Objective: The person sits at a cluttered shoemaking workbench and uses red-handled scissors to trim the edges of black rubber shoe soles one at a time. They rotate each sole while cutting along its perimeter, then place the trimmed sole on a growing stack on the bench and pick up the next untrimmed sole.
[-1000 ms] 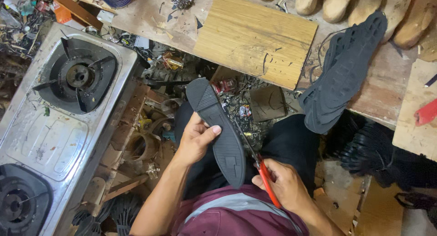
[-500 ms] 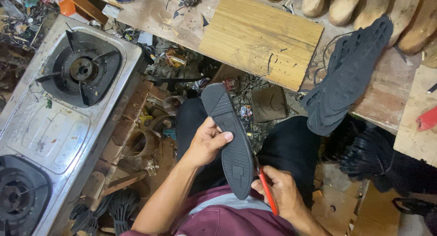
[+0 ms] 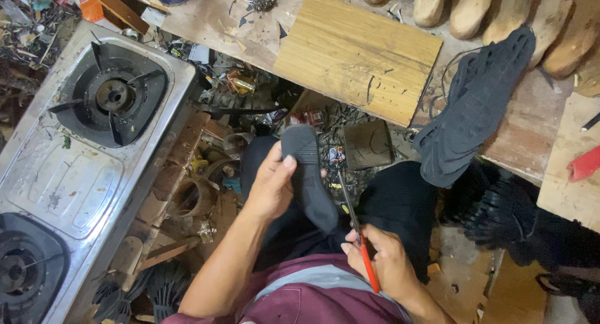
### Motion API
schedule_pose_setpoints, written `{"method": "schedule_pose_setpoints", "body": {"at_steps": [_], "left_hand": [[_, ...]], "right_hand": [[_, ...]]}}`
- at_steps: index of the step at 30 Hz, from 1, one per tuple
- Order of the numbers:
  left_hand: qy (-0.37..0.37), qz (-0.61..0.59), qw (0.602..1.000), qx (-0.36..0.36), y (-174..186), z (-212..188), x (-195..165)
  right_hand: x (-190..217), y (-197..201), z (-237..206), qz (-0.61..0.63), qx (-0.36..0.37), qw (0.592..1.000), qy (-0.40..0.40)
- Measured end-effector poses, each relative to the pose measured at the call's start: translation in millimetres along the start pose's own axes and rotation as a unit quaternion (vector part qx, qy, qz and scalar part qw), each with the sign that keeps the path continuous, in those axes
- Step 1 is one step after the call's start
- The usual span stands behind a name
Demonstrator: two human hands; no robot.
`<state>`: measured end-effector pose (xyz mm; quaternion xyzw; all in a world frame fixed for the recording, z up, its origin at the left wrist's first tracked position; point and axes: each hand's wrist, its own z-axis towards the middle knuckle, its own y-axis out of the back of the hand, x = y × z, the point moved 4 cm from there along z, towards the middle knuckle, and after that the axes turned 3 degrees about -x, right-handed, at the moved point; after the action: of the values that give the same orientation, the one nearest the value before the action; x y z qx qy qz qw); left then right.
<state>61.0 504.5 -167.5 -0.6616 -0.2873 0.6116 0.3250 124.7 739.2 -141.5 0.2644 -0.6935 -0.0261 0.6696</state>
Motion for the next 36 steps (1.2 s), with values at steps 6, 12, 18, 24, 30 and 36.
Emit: {"method": "schedule_pose_setpoints", "body": {"at_steps": [6,12,18,24,30,36], "left_hand": [[-0.074,0.117,0.990,-0.030,6,1,-5],[-0.025,0.081,0.996,-0.023,7,-16,24],[-0.007,0.074,0.997,-0.008,7,-28,36],[-0.028,0.152,0.988,0.019,7,-28,24],[-0.021,0.298,0.951,0.077,-1,-22,-15],[-0.082,0.462,0.866,0.175,-25,-15,-56]], "right_hand": [[22,12,21,-0.054,-0.032,0.998,-0.005],[65,19,38,-0.175,-0.069,0.969,0.163],[81,20,40,-0.193,-0.077,0.961,0.184],[80,26,34,-0.169,-0.070,0.964,0.193],[76,42,27,-0.176,-0.030,0.963,0.200],[74,57,21,-0.203,0.007,0.960,0.195]]}}
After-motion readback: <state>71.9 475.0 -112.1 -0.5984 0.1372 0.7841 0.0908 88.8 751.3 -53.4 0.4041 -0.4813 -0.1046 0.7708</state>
